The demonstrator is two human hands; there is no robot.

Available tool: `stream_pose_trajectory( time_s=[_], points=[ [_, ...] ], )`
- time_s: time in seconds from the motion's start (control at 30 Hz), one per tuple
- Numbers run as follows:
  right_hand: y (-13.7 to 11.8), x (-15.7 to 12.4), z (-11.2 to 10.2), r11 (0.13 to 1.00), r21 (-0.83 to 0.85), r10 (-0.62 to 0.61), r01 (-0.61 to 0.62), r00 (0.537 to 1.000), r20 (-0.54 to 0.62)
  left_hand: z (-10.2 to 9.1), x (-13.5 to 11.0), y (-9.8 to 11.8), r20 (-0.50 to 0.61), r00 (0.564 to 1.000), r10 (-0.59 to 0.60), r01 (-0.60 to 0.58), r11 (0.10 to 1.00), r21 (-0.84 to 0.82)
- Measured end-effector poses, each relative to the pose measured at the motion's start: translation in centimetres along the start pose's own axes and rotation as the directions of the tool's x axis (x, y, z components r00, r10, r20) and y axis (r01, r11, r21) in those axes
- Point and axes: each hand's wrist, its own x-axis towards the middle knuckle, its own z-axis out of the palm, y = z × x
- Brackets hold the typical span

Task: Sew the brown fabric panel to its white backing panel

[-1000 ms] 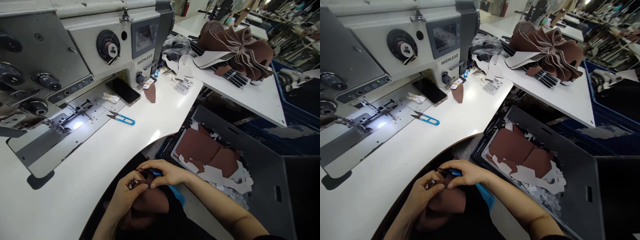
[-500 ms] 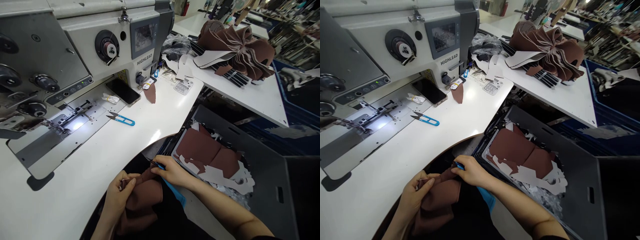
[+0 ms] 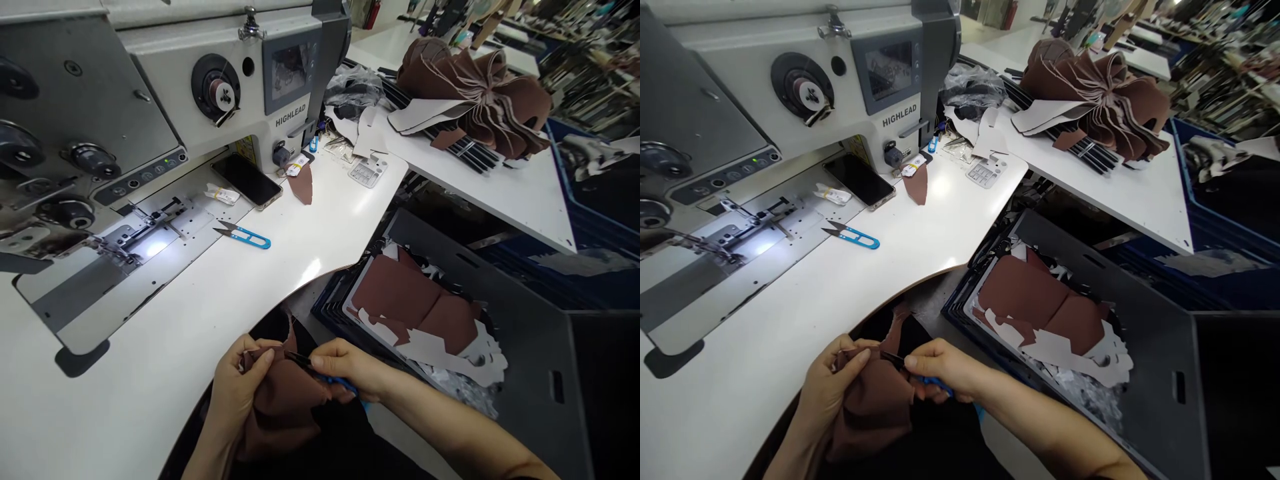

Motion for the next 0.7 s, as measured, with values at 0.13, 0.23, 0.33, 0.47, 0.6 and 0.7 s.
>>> stream_pose_trajectory(
  time_s=[0.13, 0.23, 0.33, 0.47, 0.6, 0.7],
  points=[
    [0.4, 0.2, 0.4, 0.998, 0.050, -0.022, 0.022, 1.000, -0.005, -0.9, 0.5, -0.6, 0.091, 0.996, 0.023, -0.029, 0.998, 0.058],
    [0.9, 0.2, 0.7, 0.996, 0.085, -0.037, 0.039, 0.999, -0.028, -1.2, 0.6, -0.9, 0.100, 0.994, 0.034, -0.040, 0.997, 0.067],
    [1.1, 0.2, 0.9, 0.992, 0.117, -0.044, 0.048, 0.998, -0.037, -1.1, 0.7, -1.1, 0.104, 0.994, 0.022, -0.027, 0.998, 0.054],
    [1.0, 0.1, 0.8, 0.986, 0.163, -0.040, 0.041, 0.999, -0.012, -1.0, 0.9, -1.3, 0.088, 0.995, 0.053, -0.058, 0.996, 0.061],
    [1.1, 0.4, 1.0, 0.981, 0.192, -0.031, 0.031, 1.000, -0.004, -0.9, 0.8, -1.3, 0.104, 0.990, 0.095, -0.106, 0.989, 0.103],
    [1.5, 0.9, 1.6, 0.975, 0.205, -0.076, 0.086, 0.995, -0.056, -0.7, 0.6, -1.4, 0.171, 0.976, 0.132, -0.158, 0.976, 0.149]
  ],
)
